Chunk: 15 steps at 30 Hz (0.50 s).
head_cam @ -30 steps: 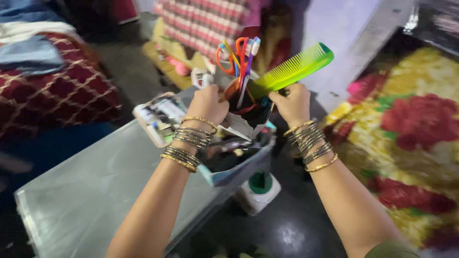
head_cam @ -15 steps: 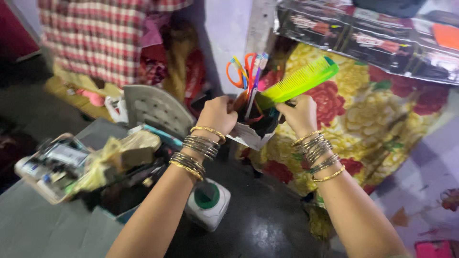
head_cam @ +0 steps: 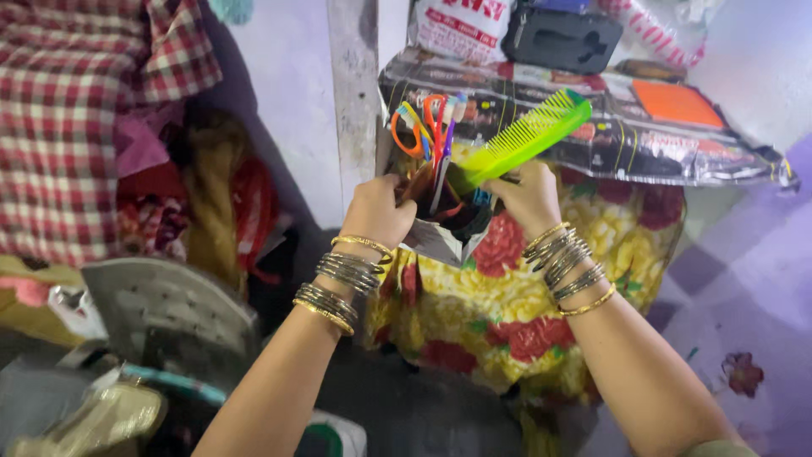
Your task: The person organizes various small items on a table and a shelf. They place a plastic bag of flowers on a shelf, arrange packets of wafers, and sort stationery items like scissors, pens, and a comb into a small container. They also handle a tray of miscellaneous items.
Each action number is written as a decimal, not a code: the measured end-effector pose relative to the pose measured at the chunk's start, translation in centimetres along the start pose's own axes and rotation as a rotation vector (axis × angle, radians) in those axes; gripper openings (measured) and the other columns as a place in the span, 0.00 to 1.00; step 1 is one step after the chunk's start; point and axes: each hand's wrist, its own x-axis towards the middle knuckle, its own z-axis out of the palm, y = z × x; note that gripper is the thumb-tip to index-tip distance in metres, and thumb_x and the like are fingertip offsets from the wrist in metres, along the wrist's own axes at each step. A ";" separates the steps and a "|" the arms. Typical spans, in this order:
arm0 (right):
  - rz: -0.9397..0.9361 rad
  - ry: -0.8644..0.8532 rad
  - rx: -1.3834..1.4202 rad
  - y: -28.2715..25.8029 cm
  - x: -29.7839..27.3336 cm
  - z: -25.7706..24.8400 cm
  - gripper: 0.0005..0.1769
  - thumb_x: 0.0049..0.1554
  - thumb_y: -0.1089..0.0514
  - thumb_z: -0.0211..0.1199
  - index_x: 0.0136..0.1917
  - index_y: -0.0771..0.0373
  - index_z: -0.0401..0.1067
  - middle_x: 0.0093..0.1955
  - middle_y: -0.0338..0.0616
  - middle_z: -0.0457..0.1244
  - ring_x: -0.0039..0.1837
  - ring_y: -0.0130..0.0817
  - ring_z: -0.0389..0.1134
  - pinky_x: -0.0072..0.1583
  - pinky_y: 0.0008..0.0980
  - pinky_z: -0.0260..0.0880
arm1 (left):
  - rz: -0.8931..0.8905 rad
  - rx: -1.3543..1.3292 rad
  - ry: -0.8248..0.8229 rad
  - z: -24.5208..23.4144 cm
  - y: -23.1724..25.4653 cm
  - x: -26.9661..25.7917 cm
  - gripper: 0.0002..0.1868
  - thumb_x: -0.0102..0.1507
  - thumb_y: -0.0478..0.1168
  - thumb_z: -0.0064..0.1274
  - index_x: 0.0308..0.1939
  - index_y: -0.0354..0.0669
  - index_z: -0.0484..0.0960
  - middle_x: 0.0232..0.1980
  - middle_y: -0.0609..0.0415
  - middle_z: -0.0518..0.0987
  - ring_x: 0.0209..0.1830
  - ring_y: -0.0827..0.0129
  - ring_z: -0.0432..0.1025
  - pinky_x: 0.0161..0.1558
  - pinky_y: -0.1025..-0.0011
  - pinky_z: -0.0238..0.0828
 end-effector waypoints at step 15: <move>-0.122 -0.003 0.197 6.2 22.0 0.1 0.15 0.50 0.66 0.68 0.53 0.65 0.78 0.48 0.36 0.73 0.48 0.18 0.74 0.50 0.21 0.73 | 0.241 -0.031 0.081 6.8 -6.0 24.4 0.14 0.55 0.42 0.56 0.34 0.32 0.82 0.37 0.33 0.81 0.41 0.37 0.75 0.44 0.50 0.72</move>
